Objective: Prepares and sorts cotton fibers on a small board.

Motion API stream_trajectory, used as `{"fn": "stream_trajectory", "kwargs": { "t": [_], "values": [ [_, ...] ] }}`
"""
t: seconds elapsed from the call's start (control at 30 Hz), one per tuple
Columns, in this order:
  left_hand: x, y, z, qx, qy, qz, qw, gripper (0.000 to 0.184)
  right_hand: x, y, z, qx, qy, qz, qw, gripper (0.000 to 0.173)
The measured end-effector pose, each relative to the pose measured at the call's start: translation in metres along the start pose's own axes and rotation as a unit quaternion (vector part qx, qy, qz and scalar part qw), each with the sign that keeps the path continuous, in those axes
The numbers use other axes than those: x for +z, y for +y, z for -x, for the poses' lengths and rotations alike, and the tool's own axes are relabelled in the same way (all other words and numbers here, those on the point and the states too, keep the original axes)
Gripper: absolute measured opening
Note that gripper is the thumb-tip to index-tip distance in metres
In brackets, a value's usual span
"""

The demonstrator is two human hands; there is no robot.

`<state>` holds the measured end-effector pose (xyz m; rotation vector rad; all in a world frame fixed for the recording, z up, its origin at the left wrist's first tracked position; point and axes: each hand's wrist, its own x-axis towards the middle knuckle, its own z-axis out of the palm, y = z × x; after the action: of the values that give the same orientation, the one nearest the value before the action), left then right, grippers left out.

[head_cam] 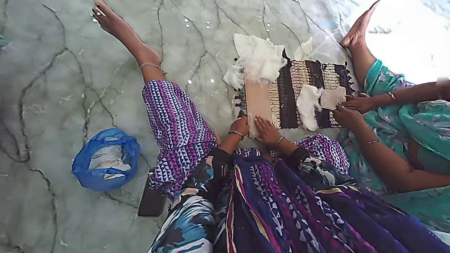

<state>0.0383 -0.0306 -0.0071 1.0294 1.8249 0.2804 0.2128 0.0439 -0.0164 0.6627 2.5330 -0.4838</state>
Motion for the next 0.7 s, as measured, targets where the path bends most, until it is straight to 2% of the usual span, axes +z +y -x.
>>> {"fn": "stream_trajectory", "kwargs": {
  "t": [0.1, 0.17, 0.23, 0.3, 0.37, 0.43, 0.53, 0.6, 0.7],
  "values": [
    [0.001, -0.001, 0.003, 0.007, -0.010, -0.015, 1.000, 0.035, -0.009, -0.004, 0.019, 0.014, -0.059, 0.022, 0.998, 0.095],
    [0.002, 0.000, 0.005, 0.016, -0.023, -0.030, 0.999, 0.034, -0.018, -0.009, 0.025, 0.021, -0.075, 0.020, 0.997, 0.087],
    [0.002, 0.001, 0.007, 0.027, -0.024, -0.040, 0.999, 0.029, -0.024, -0.010, 0.027, 0.027, -0.021, -0.003, 0.999, 0.064],
    [0.002, 0.001, 0.009, 0.033, -0.016, -0.046, 0.998, 0.026, -0.021, -0.010, 0.022, 0.031, 0.056, -0.022, 0.998, 0.053],
    [0.004, 0.002, 0.009, 0.038, -0.012, -0.055, 0.998, 0.026, -0.014, -0.010, 0.012, 0.031, 0.102, -0.027, 0.994, 0.058],
    [0.004, 0.002, 0.009, 0.042, -0.014, -0.070, 0.997, 0.027, -0.004, -0.009, -0.002, 0.034, 0.093, -0.017, 0.995, 0.071],
    [0.003, 0.001, 0.011, 0.044, -0.014, -0.073, 0.996, 0.029, 0.031, -0.005, -0.018, 0.034, 0.125, -0.001, 0.992, 0.091],
    [0.003, -0.002, 0.012, 0.047, -0.026, -0.075, 0.996, 0.029, 0.029, -0.013, -0.010, 0.051, 0.067, 0.001, 0.996, 0.097],
    [0.002, 0.000, 0.011, 0.055, -0.063, -0.100, 0.991, 0.031, 0.012, -0.024, 0.013, 0.072, -0.021, -0.006, 0.997, 0.097]
  ]
}}
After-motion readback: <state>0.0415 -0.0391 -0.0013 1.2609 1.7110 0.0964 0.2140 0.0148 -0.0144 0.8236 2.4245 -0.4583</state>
